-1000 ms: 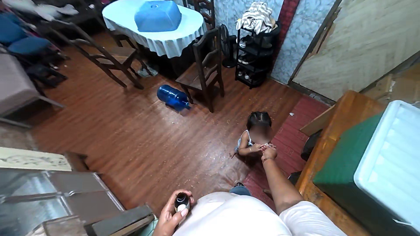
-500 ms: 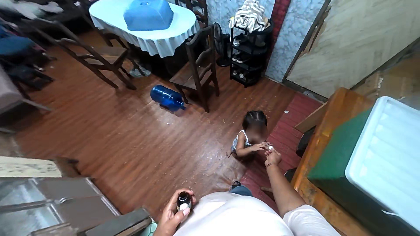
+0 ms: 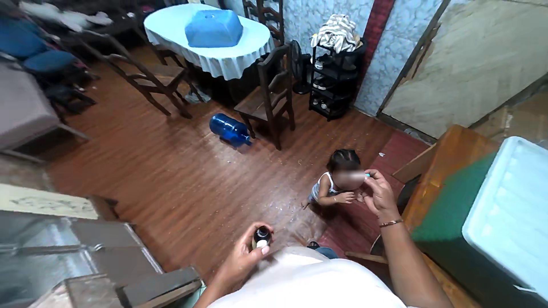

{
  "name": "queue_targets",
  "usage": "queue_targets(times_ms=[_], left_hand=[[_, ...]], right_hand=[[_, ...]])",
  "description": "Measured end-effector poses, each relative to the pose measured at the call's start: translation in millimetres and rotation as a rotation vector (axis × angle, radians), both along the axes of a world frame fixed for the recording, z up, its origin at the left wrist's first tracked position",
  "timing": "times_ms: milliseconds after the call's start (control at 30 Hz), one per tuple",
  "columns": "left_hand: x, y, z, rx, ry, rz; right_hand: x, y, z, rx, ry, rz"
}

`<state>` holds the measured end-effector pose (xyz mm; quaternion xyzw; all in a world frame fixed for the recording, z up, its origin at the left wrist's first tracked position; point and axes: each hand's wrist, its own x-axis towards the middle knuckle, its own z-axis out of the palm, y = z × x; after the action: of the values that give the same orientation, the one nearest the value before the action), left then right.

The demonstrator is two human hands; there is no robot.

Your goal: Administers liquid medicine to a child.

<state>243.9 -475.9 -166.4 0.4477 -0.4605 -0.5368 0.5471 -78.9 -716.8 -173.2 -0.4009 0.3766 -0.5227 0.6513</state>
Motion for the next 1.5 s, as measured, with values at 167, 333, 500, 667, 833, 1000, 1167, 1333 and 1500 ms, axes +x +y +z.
queue_targets(times_ms=[167, 333, 500, 667, 833, 1000, 1167, 1333, 1500], left_hand=[[0, -17, 11, -0.109, -0.081, -0.112], [-4, -23, 13, -0.108, -0.19, -0.12], [-5, -21, 16, -0.085, -0.193, -0.114], [-3, -20, 17, -0.099, -0.22, -0.118], [-4, -12, 18, -0.05, -0.256, -0.122], [-9, 2, 6, 0.044, -0.17, -0.111], [-10, 3, -1, 0.071, -0.13, -0.124], [-11, 2, -3, 0.083, -0.115, -0.136], [-9, 0, -2, 0.083, -0.108, -0.136]], right_hand=[[59, 43, 45, -0.159, -0.122, 0.301], [92, 74, 64, -0.305, -0.142, 0.456], [102, 91, 79, -0.493, -0.039, 0.544], [112, 97, 74, -0.692, 0.193, 0.641], [128, 109, 48, -0.733, 0.292, 0.717], [134, 119, 23, -0.642, 0.146, 0.67], [137, 124, 7, -0.595, 0.026, 0.592], [136, 121, 4, -0.617, 0.038, 0.582], [136, 116, 9, -0.588, 0.045, 0.636]])
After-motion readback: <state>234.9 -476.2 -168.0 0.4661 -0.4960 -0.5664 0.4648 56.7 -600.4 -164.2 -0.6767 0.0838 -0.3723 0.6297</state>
